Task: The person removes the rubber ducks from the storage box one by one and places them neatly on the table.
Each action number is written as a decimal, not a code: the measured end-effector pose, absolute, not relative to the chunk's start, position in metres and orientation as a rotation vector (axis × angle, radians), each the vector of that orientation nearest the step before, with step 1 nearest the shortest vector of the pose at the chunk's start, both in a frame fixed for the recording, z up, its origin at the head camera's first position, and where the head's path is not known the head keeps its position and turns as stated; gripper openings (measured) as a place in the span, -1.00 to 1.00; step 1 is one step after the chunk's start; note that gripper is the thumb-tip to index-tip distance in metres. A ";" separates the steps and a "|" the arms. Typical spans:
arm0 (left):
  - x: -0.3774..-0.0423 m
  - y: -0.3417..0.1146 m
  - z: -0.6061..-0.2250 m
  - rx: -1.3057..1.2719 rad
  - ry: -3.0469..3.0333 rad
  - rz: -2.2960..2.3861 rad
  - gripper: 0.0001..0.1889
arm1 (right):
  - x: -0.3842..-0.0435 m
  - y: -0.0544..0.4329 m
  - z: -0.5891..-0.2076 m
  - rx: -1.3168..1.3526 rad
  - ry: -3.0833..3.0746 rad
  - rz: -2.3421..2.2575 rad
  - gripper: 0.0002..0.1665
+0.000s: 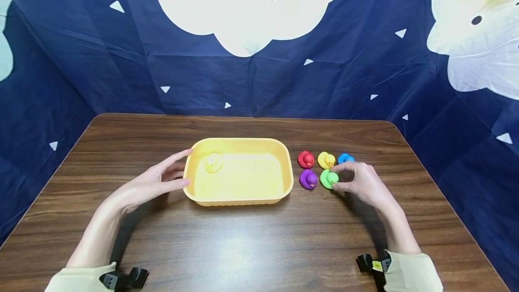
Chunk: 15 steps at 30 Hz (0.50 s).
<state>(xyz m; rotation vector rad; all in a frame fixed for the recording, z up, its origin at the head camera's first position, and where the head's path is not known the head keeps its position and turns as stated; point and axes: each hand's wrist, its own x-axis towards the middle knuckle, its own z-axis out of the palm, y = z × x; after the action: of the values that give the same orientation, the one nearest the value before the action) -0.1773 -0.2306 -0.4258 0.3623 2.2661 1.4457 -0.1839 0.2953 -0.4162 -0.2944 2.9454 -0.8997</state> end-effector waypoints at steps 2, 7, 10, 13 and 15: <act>-0.177 -0.231 -0.425 0.357 2.272 1.435 -0.16 | -0.184 0.295 -0.416 -0.292 2.949 -0.893 -0.59; -0.177 -0.231 -0.426 0.349 2.272 1.435 -0.17 | -0.184 0.295 -0.416 -0.289 2.954 -0.887 -0.59; -0.178 -0.231 -0.426 0.355 2.266 1.445 -0.17 | -0.184 0.294 -0.416 -0.289 2.961 -0.881 -0.59; -0.178 -0.230 -0.426 0.356 2.262 1.450 -0.16 | -0.183 0.294 -0.416 -0.286 2.967 -0.873 -0.59; -0.178 -0.230 -0.426 0.356 2.261 1.451 -0.16 | -0.183 0.295 -0.416 -0.285 2.970 -0.869 -0.59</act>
<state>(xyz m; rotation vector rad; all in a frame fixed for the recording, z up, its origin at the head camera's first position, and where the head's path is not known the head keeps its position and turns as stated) -0.1779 -0.2305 -0.4259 0.3559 2.2611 1.4507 -0.1830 0.2947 -0.4155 -0.2848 2.9698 -0.8688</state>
